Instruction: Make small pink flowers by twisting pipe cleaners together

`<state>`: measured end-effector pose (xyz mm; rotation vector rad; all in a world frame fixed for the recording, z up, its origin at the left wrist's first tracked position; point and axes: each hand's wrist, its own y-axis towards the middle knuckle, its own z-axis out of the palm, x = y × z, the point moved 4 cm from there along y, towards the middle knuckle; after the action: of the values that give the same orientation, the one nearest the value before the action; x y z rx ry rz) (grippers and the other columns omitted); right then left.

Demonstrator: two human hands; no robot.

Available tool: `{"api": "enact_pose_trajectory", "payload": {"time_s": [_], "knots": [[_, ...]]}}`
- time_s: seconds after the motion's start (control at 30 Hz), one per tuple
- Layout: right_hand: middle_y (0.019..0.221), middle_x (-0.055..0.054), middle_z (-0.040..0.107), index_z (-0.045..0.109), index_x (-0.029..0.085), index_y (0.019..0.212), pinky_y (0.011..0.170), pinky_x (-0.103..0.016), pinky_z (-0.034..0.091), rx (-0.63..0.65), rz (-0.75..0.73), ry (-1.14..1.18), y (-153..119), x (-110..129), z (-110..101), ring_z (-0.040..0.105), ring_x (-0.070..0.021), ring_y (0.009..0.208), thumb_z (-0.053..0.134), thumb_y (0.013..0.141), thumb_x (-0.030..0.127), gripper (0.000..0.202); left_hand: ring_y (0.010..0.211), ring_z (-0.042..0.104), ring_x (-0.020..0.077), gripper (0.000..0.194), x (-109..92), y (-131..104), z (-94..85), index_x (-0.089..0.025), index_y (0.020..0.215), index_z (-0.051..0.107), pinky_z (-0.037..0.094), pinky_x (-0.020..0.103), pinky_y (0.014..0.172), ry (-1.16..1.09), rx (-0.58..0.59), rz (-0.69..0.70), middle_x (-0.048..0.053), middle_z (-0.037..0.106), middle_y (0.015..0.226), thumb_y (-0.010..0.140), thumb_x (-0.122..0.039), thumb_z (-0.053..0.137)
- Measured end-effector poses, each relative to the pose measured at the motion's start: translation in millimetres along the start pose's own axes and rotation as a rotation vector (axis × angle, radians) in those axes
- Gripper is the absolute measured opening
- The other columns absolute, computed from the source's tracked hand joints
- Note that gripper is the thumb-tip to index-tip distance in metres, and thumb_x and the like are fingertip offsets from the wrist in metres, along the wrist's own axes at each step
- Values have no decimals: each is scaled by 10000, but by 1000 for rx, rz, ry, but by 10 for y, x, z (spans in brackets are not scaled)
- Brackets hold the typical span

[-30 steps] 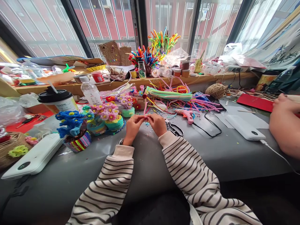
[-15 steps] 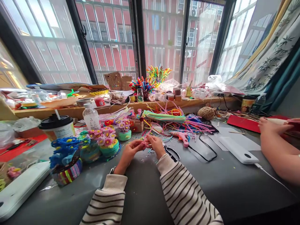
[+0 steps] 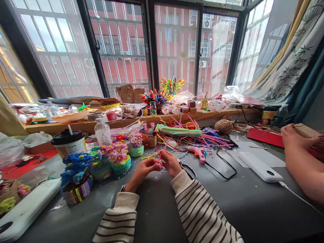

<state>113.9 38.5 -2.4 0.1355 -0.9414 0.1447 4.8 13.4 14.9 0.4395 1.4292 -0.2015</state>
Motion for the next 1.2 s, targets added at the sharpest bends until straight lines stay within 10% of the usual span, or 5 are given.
{"api": "enact_pose_trajectory", "payload": {"time_s": [0.6,0.97,1.2], "knots": [[560,28,584,593,186,626,375,-180,325,-251,-229,132,127,205,-302,464,-57,456,688,522,359,223,495,517,82,172,-38,-67,-10,-142,594,578,412,203,529,-119,60,-47,-11,571,551,560,-291,657],[448,16,463,450,189,518,470,-233,300,-577,-623,-897,-32,371,-249,392,-100,423,336,714,580,452,553,560,55,106,33,-17,-185,-153,742,556,451,155,548,-533,-235,-171,-2,590,646,649,-174,600],[399,54,325,376,203,509,404,-230,227,-453,-552,-792,21,352,-288,283,-82,375,332,701,600,442,521,540,26,50,18,6,-216,-139,725,552,447,119,528,-596,-281,-146,-15,566,623,697,-181,554]]}}
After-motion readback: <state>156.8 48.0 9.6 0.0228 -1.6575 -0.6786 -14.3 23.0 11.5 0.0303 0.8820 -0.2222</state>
